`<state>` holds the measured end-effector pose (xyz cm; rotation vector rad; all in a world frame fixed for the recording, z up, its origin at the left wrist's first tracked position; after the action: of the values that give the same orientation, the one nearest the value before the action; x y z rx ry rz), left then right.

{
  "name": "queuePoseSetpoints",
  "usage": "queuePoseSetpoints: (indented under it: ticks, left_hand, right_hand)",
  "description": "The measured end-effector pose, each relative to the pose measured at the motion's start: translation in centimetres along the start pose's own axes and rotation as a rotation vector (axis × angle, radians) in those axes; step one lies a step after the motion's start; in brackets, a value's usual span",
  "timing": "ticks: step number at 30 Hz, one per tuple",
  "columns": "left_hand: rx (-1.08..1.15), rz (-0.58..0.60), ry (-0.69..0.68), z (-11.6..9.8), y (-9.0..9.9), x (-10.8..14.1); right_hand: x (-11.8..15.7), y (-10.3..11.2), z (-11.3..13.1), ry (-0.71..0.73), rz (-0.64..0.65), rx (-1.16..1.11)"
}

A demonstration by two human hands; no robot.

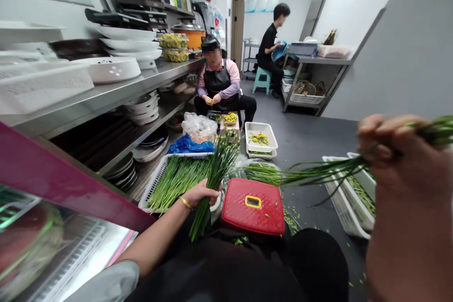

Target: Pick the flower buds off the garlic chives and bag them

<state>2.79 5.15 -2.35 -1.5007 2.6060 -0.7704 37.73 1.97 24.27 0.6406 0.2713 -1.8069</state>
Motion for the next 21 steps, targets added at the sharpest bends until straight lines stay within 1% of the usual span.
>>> queuePoseSetpoints:
  ticks: [2,6,10,15,18,21]
  left_hand:
    - [0.086,0.008,-0.006,-0.1,-0.2,-0.4]
    - [0.120,-0.008,-0.010,-0.6,-0.7,-0.9]
    - [0.155,-0.037,-0.076,-1.6,-0.6,-1.1]
    - [0.170,-0.008,-0.132,-2.7,-0.5,-1.3]
    - [0.131,-0.053,-0.141,-3.0,-0.5,-1.4]
    - [0.097,-0.088,-0.144,-3.3,-0.6,-1.8]
  right_hand:
    - [0.7,-1.3,-1.4,-0.027,0.102,-0.066]
    - [2.0,-5.4,-4.2,-0.143,0.305,-0.254]
    - [3.3,-8.2,-5.3,-0.195,0.465,-0.350]
    - [4.6,-11.6,-6.2,-0.280,0.526,-0.445]
    - [5.3,-14.2,-6.9,-0.328,0.578,-0.469]
    - [5.9,-16.1,-7.2,-0.355,0.634,-0.472]
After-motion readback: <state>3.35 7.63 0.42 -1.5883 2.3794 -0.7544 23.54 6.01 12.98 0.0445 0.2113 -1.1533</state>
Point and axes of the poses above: each hand's wrist, its own x-axis away from the middle knuckle, its own y-axis out of the back of the hand, z = x × y, the point moved 3 cm from there along -x, towards the middle knuckle, and after that the axes turned 11 degrees about x, right-handed, at the moved point
